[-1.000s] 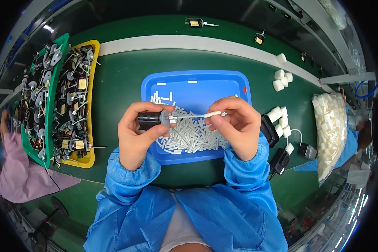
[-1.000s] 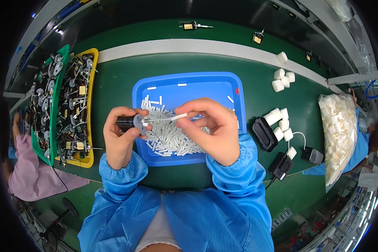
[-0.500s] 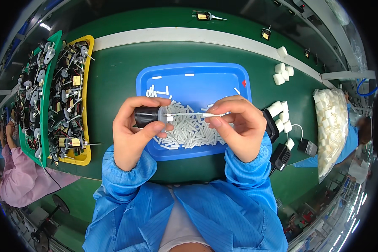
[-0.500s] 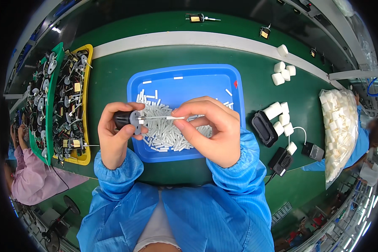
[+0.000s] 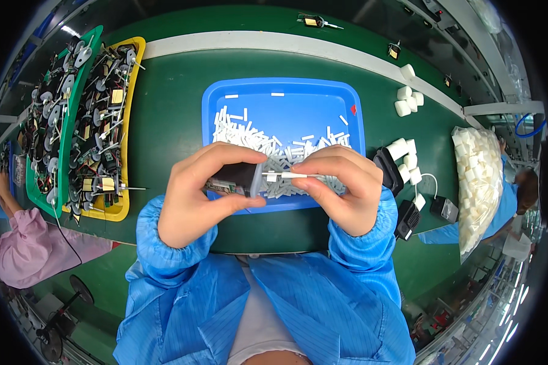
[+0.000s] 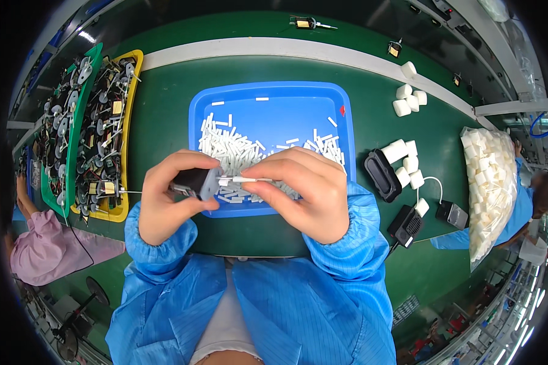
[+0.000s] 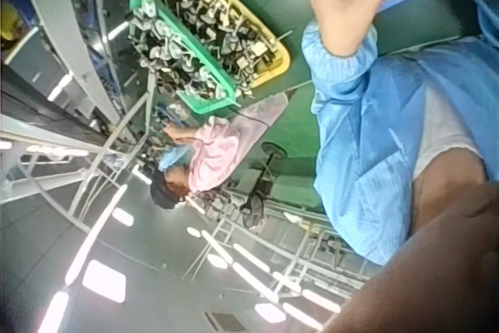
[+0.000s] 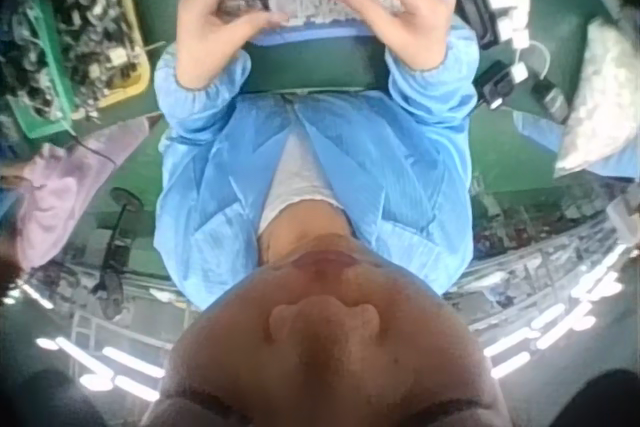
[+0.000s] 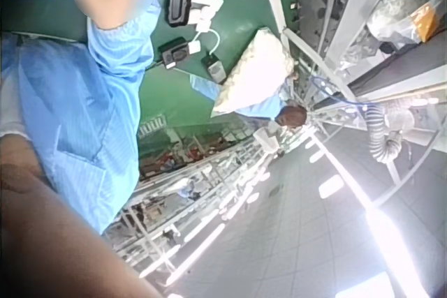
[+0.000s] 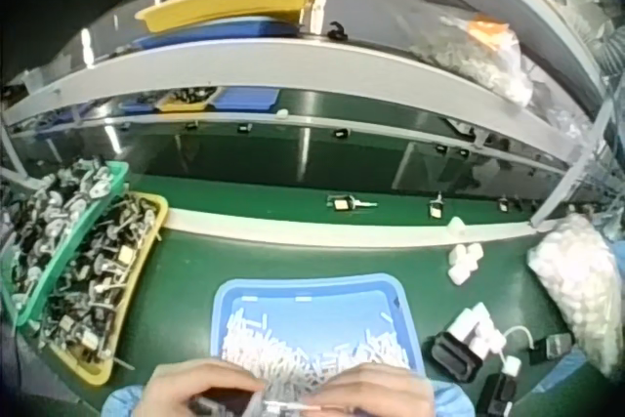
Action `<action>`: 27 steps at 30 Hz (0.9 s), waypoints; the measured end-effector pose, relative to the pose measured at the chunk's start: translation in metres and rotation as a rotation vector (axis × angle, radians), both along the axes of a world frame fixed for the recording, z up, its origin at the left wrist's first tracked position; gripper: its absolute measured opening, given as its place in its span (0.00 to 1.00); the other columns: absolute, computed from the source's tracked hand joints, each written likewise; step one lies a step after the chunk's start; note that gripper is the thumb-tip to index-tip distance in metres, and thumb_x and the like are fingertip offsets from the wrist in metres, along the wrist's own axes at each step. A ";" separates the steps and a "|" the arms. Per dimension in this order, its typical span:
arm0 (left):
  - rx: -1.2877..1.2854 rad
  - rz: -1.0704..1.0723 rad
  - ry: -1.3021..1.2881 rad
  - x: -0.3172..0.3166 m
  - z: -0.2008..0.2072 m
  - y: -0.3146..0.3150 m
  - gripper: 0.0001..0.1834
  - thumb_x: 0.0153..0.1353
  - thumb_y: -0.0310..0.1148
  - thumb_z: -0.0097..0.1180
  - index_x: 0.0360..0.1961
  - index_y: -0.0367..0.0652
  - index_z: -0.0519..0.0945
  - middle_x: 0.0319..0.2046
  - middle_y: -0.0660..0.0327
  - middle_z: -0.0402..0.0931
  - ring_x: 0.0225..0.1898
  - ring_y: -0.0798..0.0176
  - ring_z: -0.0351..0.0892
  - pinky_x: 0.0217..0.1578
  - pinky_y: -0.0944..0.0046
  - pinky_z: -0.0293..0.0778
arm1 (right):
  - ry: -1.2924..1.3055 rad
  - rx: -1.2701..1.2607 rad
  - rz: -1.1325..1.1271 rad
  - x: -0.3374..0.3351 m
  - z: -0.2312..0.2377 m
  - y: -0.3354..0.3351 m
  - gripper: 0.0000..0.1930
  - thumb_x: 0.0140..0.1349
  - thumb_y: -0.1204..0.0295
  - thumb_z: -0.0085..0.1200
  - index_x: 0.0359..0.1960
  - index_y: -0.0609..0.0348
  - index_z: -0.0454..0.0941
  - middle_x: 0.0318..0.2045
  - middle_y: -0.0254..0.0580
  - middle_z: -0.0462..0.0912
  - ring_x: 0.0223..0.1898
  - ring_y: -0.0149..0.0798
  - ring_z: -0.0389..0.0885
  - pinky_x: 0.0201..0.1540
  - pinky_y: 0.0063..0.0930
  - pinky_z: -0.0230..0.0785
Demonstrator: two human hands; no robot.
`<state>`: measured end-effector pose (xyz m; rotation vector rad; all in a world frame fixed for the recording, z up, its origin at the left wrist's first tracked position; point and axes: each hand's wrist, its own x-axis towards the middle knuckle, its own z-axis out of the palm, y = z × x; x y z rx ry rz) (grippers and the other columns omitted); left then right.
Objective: The person inserts small white cylindrical components into a grey electronic device and places the assembled unit on a green conveyor belt. The person repeats this process, transferring components from a yellow tray to a blue tray and continuing the assembly.
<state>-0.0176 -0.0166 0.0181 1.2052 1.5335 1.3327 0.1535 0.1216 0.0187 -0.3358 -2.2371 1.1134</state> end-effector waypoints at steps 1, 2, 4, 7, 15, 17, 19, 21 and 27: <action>0.025 -0.041 0.086 -0.003 0.000 -0.002 0.20 0.43 0.22 0.65 0.41 0.36 0.78 0.39 0.56 0.77 0.41 0.64 0.78 0.40 0.67 0.75 | 0.007 0.032 0.009 0.000 0.000 -0.001 0.07 0.46 0.78 0.63 0.30 0.61 0.81 0.26 0.40 0.82 0.28 0.38 0.80 0.29 0.26 0.71; 0.015 0.003 -0.015 0.001 -0.001 -0.003 0.18 0.44 0.25 0.66 0.39 0.36 0.79 0.36 0.56 0.80 0.38 0.62 0.79 0.40 0.66 0.73 | 0.015 0.064 0.018 0.001 0.000 -0.002 0.07 0.46 0.78 0.63 0.29 0.61 0.81 0.26 0.39 0.82 0.27 0.38 0.80 0.29 0.26 0.71; -0.053 -0.003 -0.014 0.005 0.003 -0.005 0.18 0.44 0.25 0.66 0.39 0.36 0.79 0.36 0.56 0.80 0.38 0.62 0.80 0.41 0.66 0.73 | 0.017 0.115 0.024 0.002 0.001 -0.004 0.06 0.46 0.77 0.63 0.28 0.60 0.81 0.25 0.39 0.81 0.26 0.39 0.79 0.28 0.27 0.70; -0.016 0.001 0.063 0.009 0.006 -0.007 0.18 0.44 0.24 0.66 0.40 0.36 0.79 0.37 0.55 0.80 0.38 0.61 0.80 0.40 0.66 0.73 | 0.001 0.151 0.031 0.003 0.002 -0.005 0.06 0.46 0.76 0.63 0.27 0.60 0.80 0.23 0.40 0.80 0.24 0.39 0.77 0.26 0.28 0.68; 0.105 0.004 0.263 0.019 0.006 -0.002 0.19 0.43 0.25 0.66 0.40 0.37 0.78 0.36 0.55 0.79 0.37 0.58 0.80 0.38 0.64 0.74 | -0.043 -0.076 0.061 0.000 -0.008 -0.011 0.02 0.49 0.78 0.59 0.26 0.62 0.79 0.20 0.42 0.78 0.22 0.41 0.75 0.24 0.29 0.66; 0.097 0.017 0.254 0.020 0.006 0.002 0.19 0.43 0.26 0.67 0.40 0.37 0.78 0.36 0.55 0.79 0.37 0.58 0.80 0.38 0.64 0.74 | -0.056 -0.082 0.057 0.002 -0.012 -0.006 0.05 0.51 0.78 0.58 0.31 0.62 0.79 0.24 0.42 0.79 0.24 0.39 0.77 0.26 0.27 0.67; 0.095 0.034 0.271 0.012 0.003 0.015 0.19 0.43 0.26 0.67 0.39 0.37 0.79 0.36 0.55 0.79 0.37 0.58 0.79 0.38 0.64 0.74 | -0.010 -0.170 -0.064 0.001 -0.013 -0.003 0.09 0.53 0.78 0.56 0.38 0.62 0.78 0.28 0.43 0.80 0.27 0.36 0.77 0.28 0.25 0.69; 0.205 0.059 0.405 -0.011 -0.005 0.041 0.16 0.42 0.26 0.67 0.36 0.40 0.80 0.34 0.57 0.77 0.38 0.58 0.78 0.40 0.65 0.73 | 0.104 -0.341 -0.281 -0.003 -0.012 -0.003 0.14 0.56 0.77 0.53 0.45 0.62 0.75 0.33 0.43 0.80 0.31 0.34 0.78 0.31 0.24 0.70; -0.146 0.370 0.216 -0.138 -0.079 0.169 0.15 0.56 0.40 0.58 0.39 0.40 0.79 0.30 0.64 0.79 0.29 0.73 0.76 0.24 0.75 0.70 | -0.071 -0.421 -0.302 0.003 -0.038 0.008 0.08 0.62 0.74 0.50 0.40 0.63 0.77 0.34 0.42 0.82 0.34 0.33 0.80 0.33 0.21 0.69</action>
